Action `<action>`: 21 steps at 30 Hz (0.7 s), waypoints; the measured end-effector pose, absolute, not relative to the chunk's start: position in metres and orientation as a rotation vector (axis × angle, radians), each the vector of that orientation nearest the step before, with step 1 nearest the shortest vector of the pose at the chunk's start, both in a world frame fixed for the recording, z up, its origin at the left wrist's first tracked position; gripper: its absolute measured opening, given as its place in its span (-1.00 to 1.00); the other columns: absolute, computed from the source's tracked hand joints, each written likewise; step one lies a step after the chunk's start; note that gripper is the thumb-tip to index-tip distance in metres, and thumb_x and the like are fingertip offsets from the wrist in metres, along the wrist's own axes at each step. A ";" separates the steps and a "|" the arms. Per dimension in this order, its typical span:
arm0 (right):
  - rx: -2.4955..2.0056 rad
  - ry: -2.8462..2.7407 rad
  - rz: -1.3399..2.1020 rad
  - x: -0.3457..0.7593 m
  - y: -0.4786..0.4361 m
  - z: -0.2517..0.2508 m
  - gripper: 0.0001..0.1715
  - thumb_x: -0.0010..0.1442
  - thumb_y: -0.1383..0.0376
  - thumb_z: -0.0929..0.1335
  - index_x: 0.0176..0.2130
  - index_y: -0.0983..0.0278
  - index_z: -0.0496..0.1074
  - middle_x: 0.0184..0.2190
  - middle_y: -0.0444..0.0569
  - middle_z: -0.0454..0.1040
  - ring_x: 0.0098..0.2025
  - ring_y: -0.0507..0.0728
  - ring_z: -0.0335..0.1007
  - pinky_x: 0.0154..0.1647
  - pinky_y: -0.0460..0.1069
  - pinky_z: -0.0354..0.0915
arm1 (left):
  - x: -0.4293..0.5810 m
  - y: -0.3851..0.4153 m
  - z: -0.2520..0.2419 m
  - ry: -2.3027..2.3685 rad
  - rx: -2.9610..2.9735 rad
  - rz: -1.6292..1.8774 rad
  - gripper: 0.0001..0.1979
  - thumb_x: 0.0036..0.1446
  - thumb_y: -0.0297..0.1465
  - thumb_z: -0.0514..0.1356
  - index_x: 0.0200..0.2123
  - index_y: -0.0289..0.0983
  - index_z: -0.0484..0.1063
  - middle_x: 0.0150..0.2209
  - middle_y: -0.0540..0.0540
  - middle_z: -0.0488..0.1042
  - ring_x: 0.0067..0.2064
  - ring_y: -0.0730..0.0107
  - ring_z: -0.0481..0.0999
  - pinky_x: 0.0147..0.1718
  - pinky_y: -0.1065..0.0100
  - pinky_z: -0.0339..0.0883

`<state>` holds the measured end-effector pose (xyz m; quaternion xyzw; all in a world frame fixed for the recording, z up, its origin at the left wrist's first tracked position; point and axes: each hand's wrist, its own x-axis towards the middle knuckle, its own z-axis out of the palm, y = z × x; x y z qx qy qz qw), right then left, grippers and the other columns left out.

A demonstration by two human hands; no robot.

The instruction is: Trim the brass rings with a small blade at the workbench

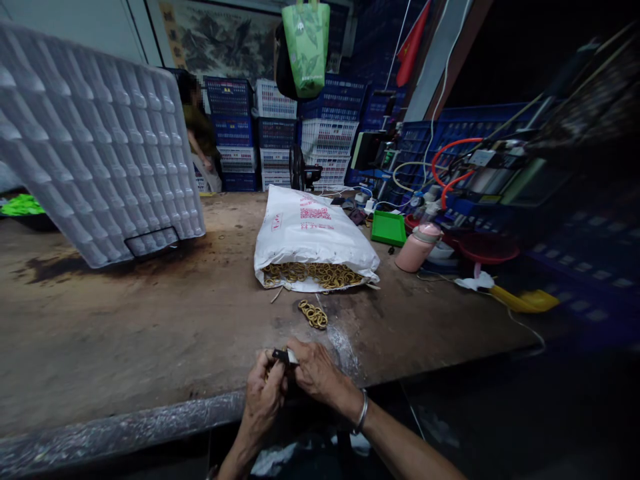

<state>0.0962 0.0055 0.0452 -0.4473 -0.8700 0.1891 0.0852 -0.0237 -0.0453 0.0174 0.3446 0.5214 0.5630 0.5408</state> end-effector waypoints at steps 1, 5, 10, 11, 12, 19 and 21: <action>-1.334 -2.594 0.562 0.096 0.006 0.045 -0.63 -0.12 0.49 0.16 -0.26 0.26 0.28 -0.48 -0.07 0.41 -0.47 0.05 0.23 -0.47 -0.07 -0.07 | -0.024 -0.045 0.018 1.250 0.832 1.331 -0.70 -0.04 -0.11 0.14 -0.48 -0.24 0.22 -0.72 0.17 0.16 -0.71 0.64 0.05 -0.73 0.54 -0.09; -1.280 -2.611 0.591 0.096 0.005 0.045 -0.64 -0.11 0.48 0.16 -0.26 0.25 0.28 -0.49 -0.08 0.41 -0.46 0.05 0.24 -0.47 -0.08 -0.06 | -0.026 -0.046 0.016 1.269 0.851 1.357 -0.72 -0.04 -0.15 0.15 -0.48 -0.25 0.25 -0.71 0.16 0.17 -0.70 0.63 0.08 -0.71 0.53 -0.04; -1.355 -2.641 0.519 0.099 0.008 0.038 -0.67 -0.05 0.46 0.17 -0.24 0.26 0.29 -0.46 -0.05 0.41 -0.43 0.06 0.27 -0.47 -0.08 -0.06 | -0.026 -0.051 0.016 1.224 0.838 1.380 -0.71 -0.07 -0.15 0.19 -0.51 -0.27 0.27 -0.70 0.13 0.20 -0.67 0.62 0.14 -0.68 0.53 0.02; -1.398 -2.640 0.481 0.101 0.011 0.035 -0.68 -0.04 0.45 0.17 -0.24 0.27 0.29 -0.46 -0.04 0.42 -0.43 0.07 0.27 -0.47 -0.07 -0.06 | -0.025 -0.053 0.018 1.211 0.841 1.351 -0.70 -0.07 -0.15 0.18 -0.51 -0.27 0.27 -0.70 0.12 0.21 -0.68 0.63 0.13 -0.69 0.54 0.00; -1.447 -2.635 0.446 0.104 0.014 0.032 -0.68 -0.03 0.45 0.17 -0.24 0.27 0.30 -0.46 -0.04 0.41 -0.43 0.07 0.27 -0.48 -0.07 -0.07 | -0.024 -0.056 0.021 1.185 0.836 1.317 -0.70 -0.06 -0.14 0.18 -0.52 -0.27 0.27 -0.71 0.12 0.21 -0.69 0.64 0.12 -0.71 0.55 -0.03; -1.641 -2.340 0.278 0.117 0.046 0.033 -0.65 -0.08 0.50 0.15 -0.26 0.28 0.30 -0.44 -0.06 0.41 -0.43 0.05 0.28 -0.47 -0.08 -0.05 | -0.019 -0.057 0.041 0.928 0.495 1.192 -0.70 -0.07 -0.18 0.22 -0.47 -0.24 0.20 -0.53 0.06 0.39 -0.69 0.68 0.16 -0.77 0.60 -0.05; -1.661 -2.268 0.218 0.117 0.057 0.035 -0.70 -0.02 0.49 0.15 -0.28 0.27 0.30 -0.37 -0.04 0.41 -0.38 0.06 0.29 -0.43 -0.09 -0.02 | -0.021 -0.053 0.035 0.923 0.476 1.228 -0.68 -0.09 -0.15 0.22 -0.45 -0.27 0.25 -0.46 0.00 0.43 -0.67 0.68 0.18 -0.77 0.59 -0.02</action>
